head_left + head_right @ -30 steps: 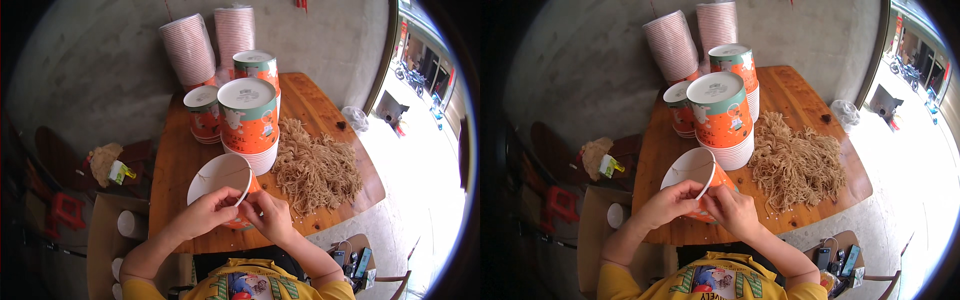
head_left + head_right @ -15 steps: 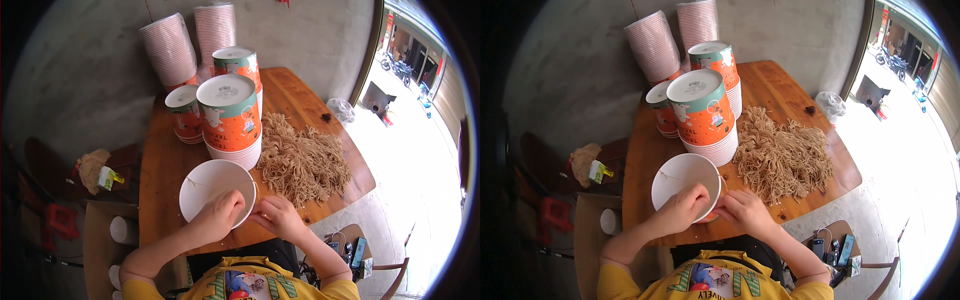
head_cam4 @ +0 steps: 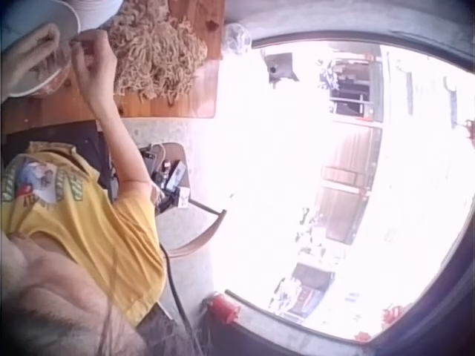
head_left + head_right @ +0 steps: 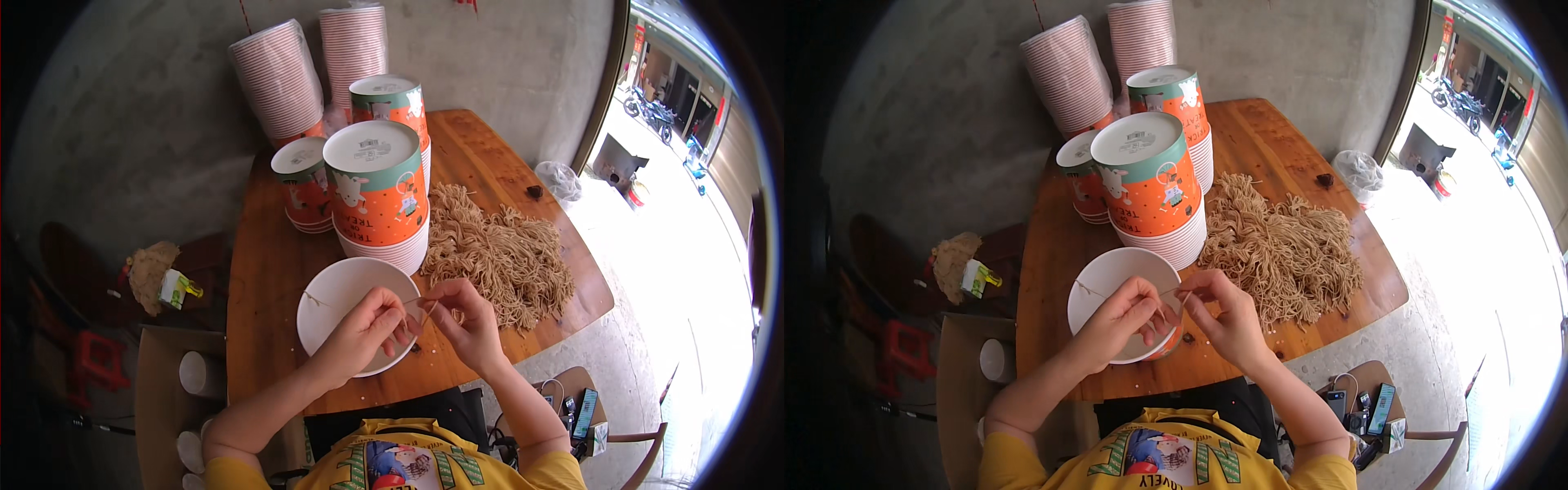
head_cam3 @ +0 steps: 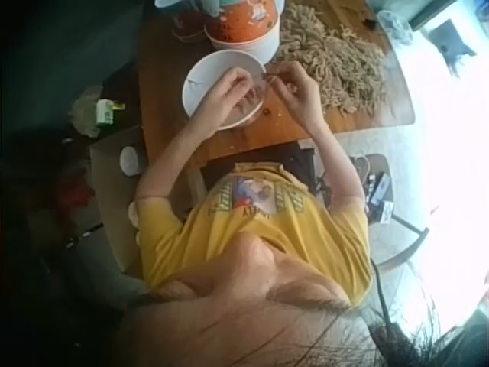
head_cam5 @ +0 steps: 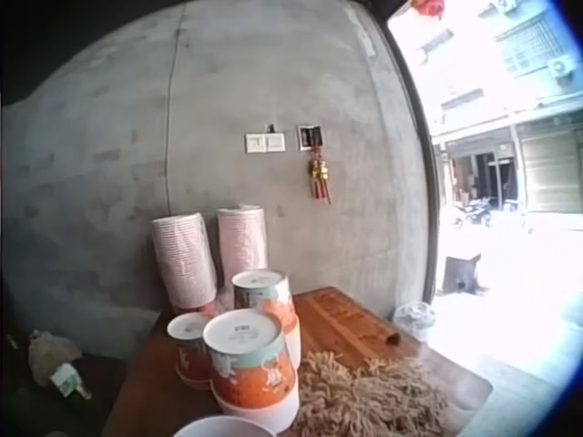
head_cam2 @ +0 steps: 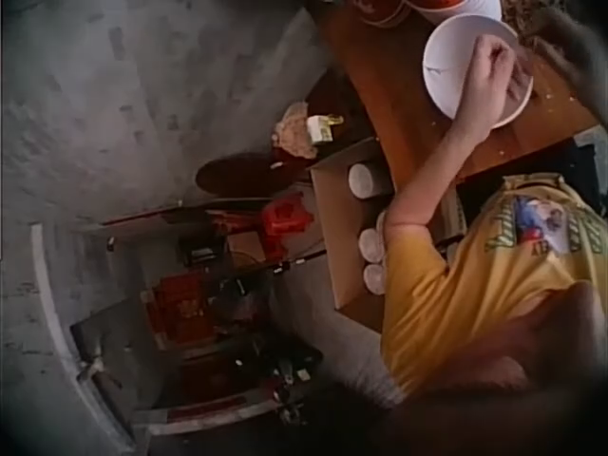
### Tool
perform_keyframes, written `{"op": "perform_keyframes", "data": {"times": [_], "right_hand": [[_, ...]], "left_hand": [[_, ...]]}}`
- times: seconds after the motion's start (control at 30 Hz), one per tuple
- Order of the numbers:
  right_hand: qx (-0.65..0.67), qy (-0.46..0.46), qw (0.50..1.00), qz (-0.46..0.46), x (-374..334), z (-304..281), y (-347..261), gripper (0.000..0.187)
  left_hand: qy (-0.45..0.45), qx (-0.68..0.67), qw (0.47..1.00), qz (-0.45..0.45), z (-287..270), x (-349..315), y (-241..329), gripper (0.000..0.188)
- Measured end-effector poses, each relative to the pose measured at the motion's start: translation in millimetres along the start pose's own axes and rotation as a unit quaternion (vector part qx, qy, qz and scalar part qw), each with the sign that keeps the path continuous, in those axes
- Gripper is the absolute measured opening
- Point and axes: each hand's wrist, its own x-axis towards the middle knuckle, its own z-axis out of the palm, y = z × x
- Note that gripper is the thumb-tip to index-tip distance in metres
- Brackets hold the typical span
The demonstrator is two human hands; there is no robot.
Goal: Placing rubber bands onto disposable paper bowls and stacking them.
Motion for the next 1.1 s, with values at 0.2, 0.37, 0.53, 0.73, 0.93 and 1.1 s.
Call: {"op": "perform_keyframes", "data": {"times": [0.2,0.37,0.53,0.73,0.93,1.1], "right_hand": [[0.129,-0.002,0.991,-0.023,6.7,6.1,3.1,0.017],[0.056,-0.053,0.995,-0.068,10.6,-3.3,2.4,0.018],[-0.019,-0.118,0.98,-0.16,23.8,-10.8,-14.4,0.02],[-0.095,-0.173,0.956,-0.217,40.5,-9.6,-21.4,0.025],[-0.18,-0.13,0.961,-0.167,42.4,-15.5,-11.5,0.027],[-0.154,-0.046,0.981,-0.112,23.8,-17.0,-5.5,0.021]], "left_hand": [[0.015,-0.027,0.999,-0.027,6.2,11.3,-1.1,0.006],[0.014,-0.085,0.996,-0.022,5.6,11.9,-9.1,0.008],[-0.031,-0.074,0.996,-0.047,2.3,14.8,-4.5,0.007],[0.034,-0.029,0.999,-0.014,15.7,15.2,-3.7,0.012],[-0.032,-0.021,0.995,-0.096,9.8,14.4,-0.6,0.019],[-0.016,-0.014,0.996,-0.083,7.6,15.2,-4.6,0.018]]}}
